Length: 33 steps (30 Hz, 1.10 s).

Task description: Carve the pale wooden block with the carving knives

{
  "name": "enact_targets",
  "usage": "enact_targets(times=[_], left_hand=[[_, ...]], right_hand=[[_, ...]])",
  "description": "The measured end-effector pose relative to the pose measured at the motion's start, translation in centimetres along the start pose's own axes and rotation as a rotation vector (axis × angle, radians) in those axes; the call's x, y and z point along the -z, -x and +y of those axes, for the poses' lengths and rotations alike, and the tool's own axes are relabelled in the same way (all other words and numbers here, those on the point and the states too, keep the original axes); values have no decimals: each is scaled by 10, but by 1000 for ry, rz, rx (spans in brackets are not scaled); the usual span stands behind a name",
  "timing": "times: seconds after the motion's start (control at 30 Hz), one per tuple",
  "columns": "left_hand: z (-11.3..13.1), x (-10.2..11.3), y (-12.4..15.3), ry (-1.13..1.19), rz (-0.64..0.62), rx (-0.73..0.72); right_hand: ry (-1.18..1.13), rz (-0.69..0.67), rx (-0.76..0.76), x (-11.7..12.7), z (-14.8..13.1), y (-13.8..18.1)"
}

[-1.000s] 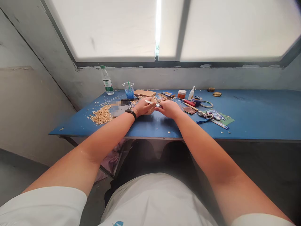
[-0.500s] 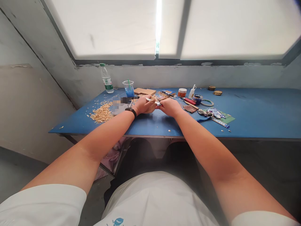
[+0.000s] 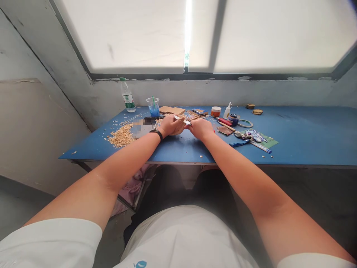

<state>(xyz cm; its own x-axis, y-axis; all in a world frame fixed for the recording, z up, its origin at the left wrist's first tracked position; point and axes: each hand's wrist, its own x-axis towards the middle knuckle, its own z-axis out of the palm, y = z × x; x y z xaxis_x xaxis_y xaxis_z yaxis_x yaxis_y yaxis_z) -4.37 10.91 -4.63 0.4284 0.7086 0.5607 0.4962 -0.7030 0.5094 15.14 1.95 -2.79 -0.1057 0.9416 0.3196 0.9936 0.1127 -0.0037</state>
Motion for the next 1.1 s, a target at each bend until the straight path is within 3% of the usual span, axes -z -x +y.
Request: enact_targets(times=[0.5,0.63,0.83,1.1], left_hand=[[7,-2,-2,-252,74,123],[0,-3,-4,-188,31,15],[-3,-2,-6,-58,-135,-235],[3,1,-4,-153,-155,-252]], right_hand=[[-46,-87,-168,3,-17,2],[-35,-90,-40,3,-8,3],[-71,-97,136,0,5,0],[-73,-94,321,0,20,-4]])
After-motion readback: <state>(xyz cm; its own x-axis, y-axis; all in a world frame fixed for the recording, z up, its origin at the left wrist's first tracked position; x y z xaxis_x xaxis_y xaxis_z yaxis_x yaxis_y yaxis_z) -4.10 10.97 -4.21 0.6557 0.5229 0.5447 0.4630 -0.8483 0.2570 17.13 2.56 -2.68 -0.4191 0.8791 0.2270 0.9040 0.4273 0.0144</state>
